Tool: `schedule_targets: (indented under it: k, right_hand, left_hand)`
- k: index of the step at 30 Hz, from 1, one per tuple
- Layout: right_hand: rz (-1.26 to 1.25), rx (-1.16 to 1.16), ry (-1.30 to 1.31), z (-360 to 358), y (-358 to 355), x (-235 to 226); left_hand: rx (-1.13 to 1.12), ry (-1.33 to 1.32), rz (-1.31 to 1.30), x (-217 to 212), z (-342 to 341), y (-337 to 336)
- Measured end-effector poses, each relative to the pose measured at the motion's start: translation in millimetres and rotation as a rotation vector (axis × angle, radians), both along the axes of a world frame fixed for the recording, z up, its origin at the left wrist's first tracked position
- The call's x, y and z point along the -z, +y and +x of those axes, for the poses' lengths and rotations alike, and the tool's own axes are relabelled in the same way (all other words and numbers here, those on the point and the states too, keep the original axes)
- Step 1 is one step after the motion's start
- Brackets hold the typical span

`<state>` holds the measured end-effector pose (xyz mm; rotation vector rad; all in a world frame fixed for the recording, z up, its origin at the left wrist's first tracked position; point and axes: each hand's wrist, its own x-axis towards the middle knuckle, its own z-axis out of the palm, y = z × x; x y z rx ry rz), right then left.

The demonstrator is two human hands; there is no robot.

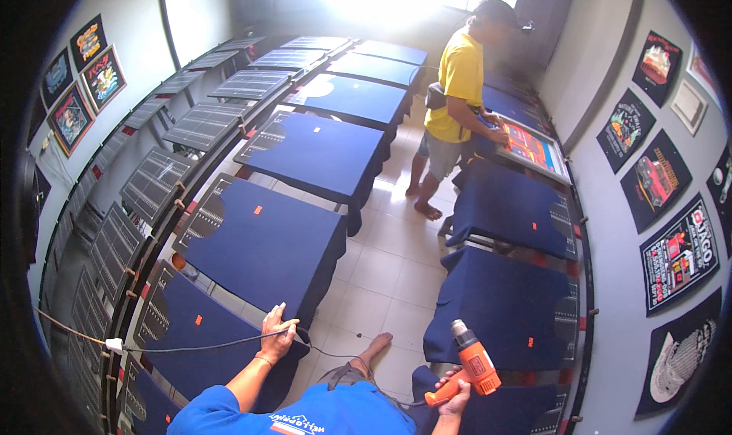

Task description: The person uses a heat gun to dry ink on a series of blue t-shirts laid out on printing boards, moving along the row while another person handles printing frames in the background.

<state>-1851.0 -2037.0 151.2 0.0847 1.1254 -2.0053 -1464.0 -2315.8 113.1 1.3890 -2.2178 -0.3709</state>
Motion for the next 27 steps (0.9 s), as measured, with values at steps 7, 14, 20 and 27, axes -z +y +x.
schedule_targets:
  k: [7, 14, 20, 27]
  right_hand:
    - [-0.030, 0.026, -0.046, -26, 33, 39]
    - [-0.223, 0.060, -0.131, -29, 42, 50]
    - [-0.290, 0.107, -0.154, -24, 46, 51]
    - [-0.317, 0.088, -0.198, -29, 56, 65]
  left_hand:
    - [0.011, -0.179, 0.020, -8, 13, 18]
    - [-0.033, -0.269, 0.084, -2, 4, 10]
    - [-0.028, -0.284, 0.108, 0, 5, 11]
    - [-0.023, -0.313, 0.099, -3, 4, 15]
